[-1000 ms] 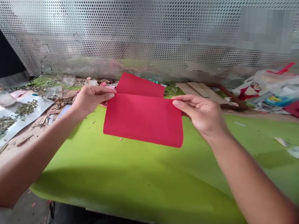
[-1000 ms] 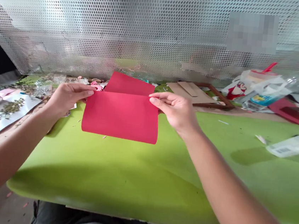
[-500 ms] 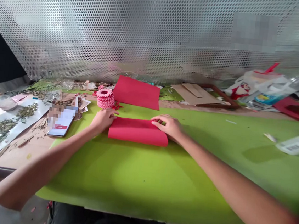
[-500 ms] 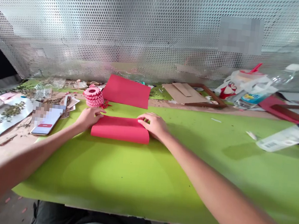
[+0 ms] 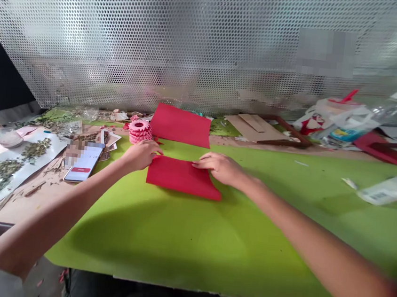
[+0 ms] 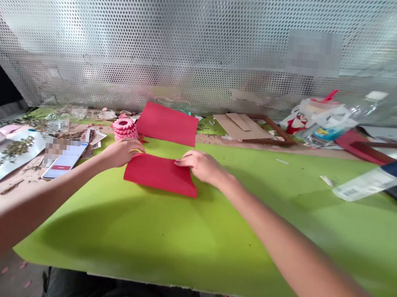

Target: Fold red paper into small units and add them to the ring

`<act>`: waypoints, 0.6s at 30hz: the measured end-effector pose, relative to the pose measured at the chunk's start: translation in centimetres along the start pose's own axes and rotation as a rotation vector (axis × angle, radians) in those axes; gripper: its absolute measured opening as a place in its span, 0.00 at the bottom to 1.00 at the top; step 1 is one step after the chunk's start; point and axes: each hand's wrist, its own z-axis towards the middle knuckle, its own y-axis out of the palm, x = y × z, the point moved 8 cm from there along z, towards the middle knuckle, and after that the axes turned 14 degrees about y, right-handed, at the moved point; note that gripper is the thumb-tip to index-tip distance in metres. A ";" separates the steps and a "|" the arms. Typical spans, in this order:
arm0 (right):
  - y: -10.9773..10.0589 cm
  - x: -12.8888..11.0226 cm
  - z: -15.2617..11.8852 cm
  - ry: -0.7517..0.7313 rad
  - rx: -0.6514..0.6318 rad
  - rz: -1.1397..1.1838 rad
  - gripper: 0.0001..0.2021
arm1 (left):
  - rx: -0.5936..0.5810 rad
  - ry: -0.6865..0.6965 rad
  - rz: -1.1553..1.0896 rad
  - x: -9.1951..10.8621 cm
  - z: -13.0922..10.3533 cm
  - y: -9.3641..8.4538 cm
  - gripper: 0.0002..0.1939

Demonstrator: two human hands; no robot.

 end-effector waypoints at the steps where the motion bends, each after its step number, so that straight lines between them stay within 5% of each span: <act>1: -0.1 -0.1 0.0 -0.005 -0.008 -0.014 0.31 | -0.014 0.022 -0.009 1.0 0.3 -0.4 0.18; 6: -0.3 -0.7 0.2 -0.023 -0.048 -0.049 0.31 | -0.262 0.083 0.030 5.6 0.4 -0.5 0.25; 9: -0.5 -1.1 0.1 -0.022 -0.052 -0.044 0.32 | -0.324 -0.020 0.108 4.5 -0.7 -2.3 0.25; 14: -0.6 -1.3 -0.5 -0.012 -0.043 -0.016 0.34 | -0.209 -0.237 0.355 2.3 -1.4 -7.0 0.17; 16: -0.4 -1.2 -0.6 -0.009 -0.042 -0.027 0.35 | -0.161 -0.134 0.326 4.6 0.0 -5.9 0.17; 18: -0.3 -1.0 -0.7 -0.007 -0.031 -0.037 0.34 | -0.261 0.077 0.197 7.9 1.8 -2.1 0.19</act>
